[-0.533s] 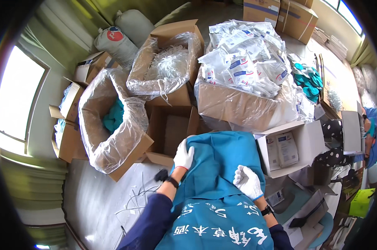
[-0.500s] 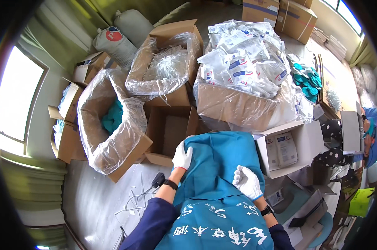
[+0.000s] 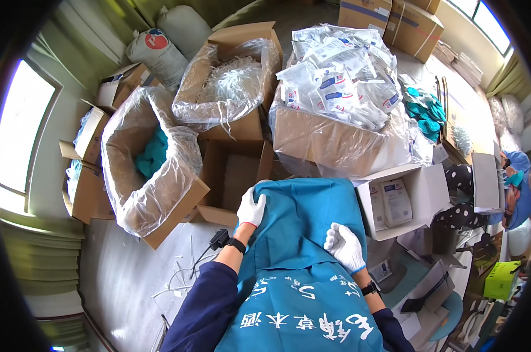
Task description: The person repeatedly picks up teal face masks from a cardboard box, places them into white plastic packaging, and ties the packaging shut with a white string. The person then places the packaged masks into a larger cardboard box. The process is repeated continuously throughout the video.
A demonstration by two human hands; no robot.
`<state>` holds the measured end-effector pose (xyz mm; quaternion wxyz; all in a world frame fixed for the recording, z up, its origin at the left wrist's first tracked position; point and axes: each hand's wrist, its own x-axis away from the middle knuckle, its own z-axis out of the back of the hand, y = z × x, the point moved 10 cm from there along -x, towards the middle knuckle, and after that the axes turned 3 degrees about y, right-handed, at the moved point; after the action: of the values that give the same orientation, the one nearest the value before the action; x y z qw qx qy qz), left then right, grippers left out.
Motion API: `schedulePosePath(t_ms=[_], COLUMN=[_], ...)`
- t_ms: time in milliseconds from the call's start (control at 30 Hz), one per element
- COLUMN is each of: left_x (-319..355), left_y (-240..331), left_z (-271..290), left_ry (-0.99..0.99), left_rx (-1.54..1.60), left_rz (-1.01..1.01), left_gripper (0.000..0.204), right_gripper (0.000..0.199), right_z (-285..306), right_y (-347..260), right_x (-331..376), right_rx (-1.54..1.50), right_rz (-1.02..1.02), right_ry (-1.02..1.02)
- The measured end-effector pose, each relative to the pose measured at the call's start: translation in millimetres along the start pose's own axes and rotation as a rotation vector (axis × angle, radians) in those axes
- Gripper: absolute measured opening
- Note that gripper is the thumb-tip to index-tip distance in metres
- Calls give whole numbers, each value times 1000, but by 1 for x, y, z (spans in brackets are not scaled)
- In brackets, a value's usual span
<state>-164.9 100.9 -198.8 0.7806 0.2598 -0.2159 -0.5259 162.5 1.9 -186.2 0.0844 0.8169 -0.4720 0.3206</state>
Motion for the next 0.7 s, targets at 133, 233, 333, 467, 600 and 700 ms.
schedulePosePath(t_ms=[133, 233, 333, 467, 600, 700], left_x=[1, 1, 5, 8, 8, 19], left_y=[0, -4, -7, -12, -18, -20], left_z=[2, 3, 6, -2, -4, 10], left_ry=[5, 6, 6, 20, 43, 86], left_rx=[7, 18, 18, 8, 12, 50], left_rz=[-1, 16, 14, 9, -22, -54], left_gripper=[62, 62, 61, 58, 54, 50], right_gripper=[23, 22, 21, 27, 28, 26], right_z=[-2, -8, -8, -4, -14, -16], right_y=[1, 4, 6, 3, 6, 9], right_x=[3, 10, 14, 27, 38, 44], right_rx=[72, 122, 141, 186, 245, 273], right_rz=[16, 36, 46, 105, 84, 105], right_ry=[-1, 24, 25, 69, 49, -27])
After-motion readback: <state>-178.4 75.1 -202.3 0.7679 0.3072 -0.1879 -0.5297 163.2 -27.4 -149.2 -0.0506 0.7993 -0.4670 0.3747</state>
